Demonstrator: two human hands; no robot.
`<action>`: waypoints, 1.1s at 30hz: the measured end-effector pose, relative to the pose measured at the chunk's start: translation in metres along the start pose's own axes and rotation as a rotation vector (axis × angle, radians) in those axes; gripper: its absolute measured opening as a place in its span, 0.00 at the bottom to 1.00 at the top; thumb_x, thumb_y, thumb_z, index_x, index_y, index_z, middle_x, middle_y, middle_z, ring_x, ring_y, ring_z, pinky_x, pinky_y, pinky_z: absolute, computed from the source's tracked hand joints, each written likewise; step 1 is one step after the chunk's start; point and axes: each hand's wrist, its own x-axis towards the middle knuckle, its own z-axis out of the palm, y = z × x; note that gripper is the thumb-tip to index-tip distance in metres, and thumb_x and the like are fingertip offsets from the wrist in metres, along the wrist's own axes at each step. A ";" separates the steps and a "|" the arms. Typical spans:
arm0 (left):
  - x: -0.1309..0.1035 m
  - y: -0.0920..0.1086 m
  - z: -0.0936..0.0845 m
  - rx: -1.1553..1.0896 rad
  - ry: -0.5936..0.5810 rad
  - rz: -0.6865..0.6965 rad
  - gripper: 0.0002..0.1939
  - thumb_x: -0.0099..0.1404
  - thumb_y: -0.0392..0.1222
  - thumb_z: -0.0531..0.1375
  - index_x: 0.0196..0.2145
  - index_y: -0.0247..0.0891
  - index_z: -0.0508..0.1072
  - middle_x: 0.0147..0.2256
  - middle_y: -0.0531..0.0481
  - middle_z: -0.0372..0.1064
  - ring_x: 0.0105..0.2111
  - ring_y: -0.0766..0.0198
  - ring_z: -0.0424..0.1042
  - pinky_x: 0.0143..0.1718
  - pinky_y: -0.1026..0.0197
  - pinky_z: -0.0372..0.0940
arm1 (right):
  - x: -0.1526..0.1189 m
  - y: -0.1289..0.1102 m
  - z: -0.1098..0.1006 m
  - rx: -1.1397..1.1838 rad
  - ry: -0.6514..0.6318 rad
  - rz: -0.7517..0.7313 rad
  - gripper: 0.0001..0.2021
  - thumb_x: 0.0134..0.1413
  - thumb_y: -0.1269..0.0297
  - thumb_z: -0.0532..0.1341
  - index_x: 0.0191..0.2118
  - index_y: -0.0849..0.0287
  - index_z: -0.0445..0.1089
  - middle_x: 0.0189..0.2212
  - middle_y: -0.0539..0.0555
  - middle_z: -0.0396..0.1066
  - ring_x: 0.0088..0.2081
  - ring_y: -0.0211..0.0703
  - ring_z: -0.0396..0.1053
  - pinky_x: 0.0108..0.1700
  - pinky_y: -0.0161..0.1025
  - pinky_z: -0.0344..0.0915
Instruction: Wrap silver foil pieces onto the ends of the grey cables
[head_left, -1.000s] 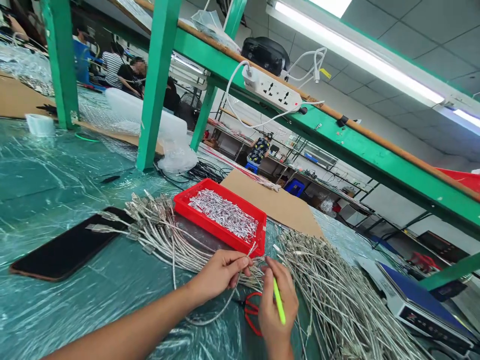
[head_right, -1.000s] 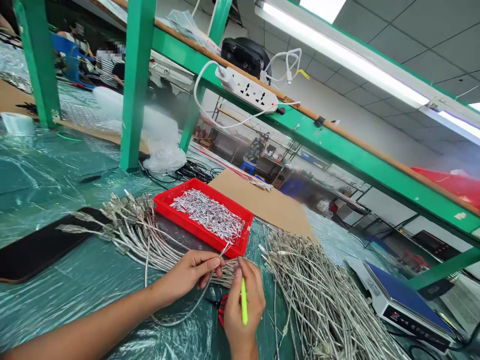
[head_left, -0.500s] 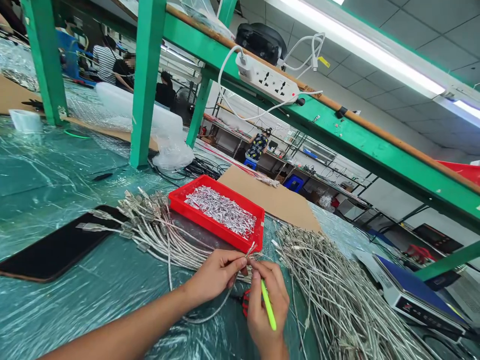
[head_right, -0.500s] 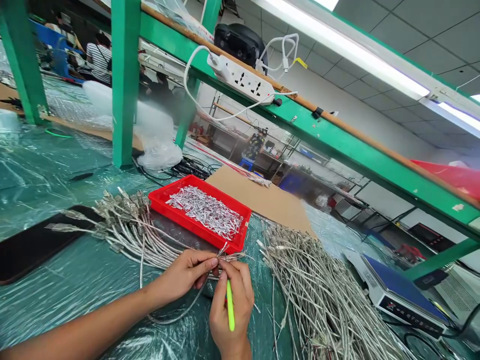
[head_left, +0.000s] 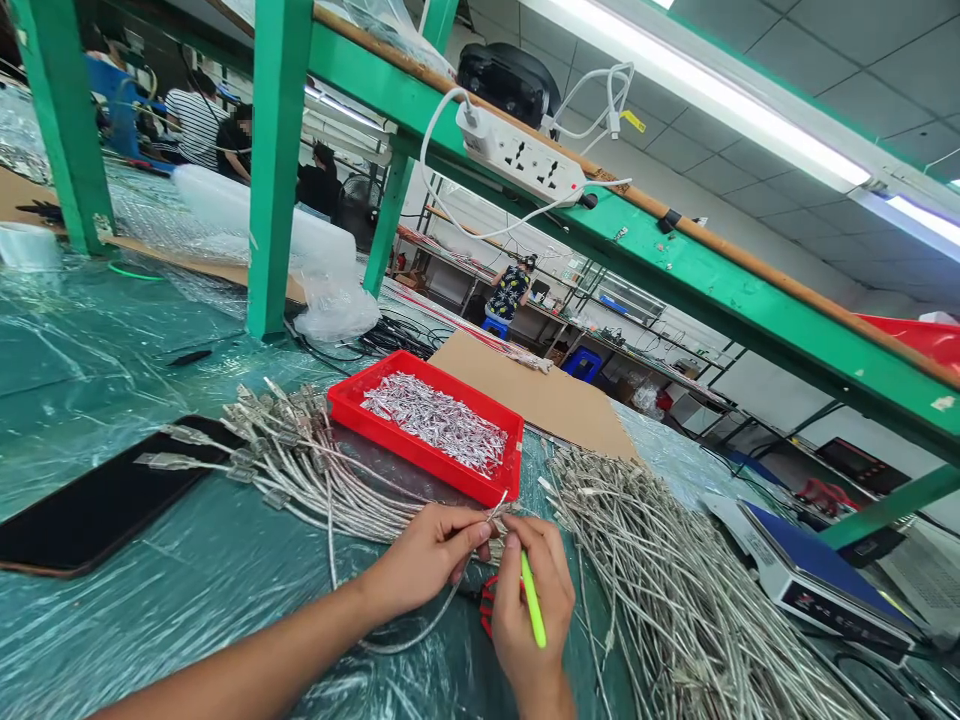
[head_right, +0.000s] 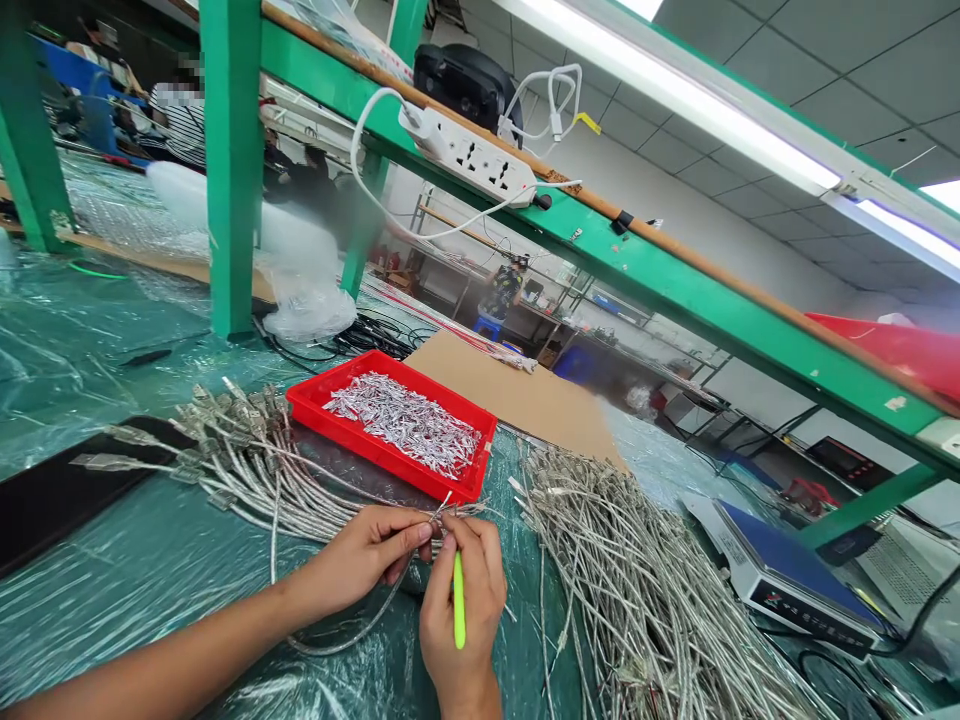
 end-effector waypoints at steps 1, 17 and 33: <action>0.000 0.000 0.000 0.002 -0.001 -0.003 0.21 0.67 0.54 0.53 0.28 0.32 0.73 0.21 0.55 0.61 0.19 0.70 0.56 0.22 0.68 0.52 | 0.001 0.001 -0.001 -0.018 0.015 -0.001 0.13 0.63 0.76 0.52 0.49 0.60 0.68 0.40 0.58 0.67 0.42 0.44 0.69 0.43 0.43 0.69; 0.000 -0.002 0.001 0.007 0.026 -0.001 0.21 0.66 0.54 0.54 0.27 0.33 0.71 0.21 0.55 0.60 0.19 0.69 0.56 0.21 0.67 0.52 | 0.005 -0.010 -0.009 0.015 -0.033 -0.012 0.11 0.61 0.77 0.53 0.43 0.59 0.69 0.36 0.56 0.68 0.38 0.42 0.70 0.38 0.40 0.69; -0.002 0.002 0.003 0.016 -0.006 0.003 0.20 0.67 0.51 0.53 0.28 0.33 0.73 0.25 0.53 0.65 0.20 0.70 0.57 0.22 0.67 0.52 | 0.005 -0.004 -0.009 -0.020 0.007 -0.003 0.11 0.61 0.76 0.52 0.43 0.59 0.69 0.36 0.56 0.68 0.38 0.42 0.70 0.39 0.40 0.68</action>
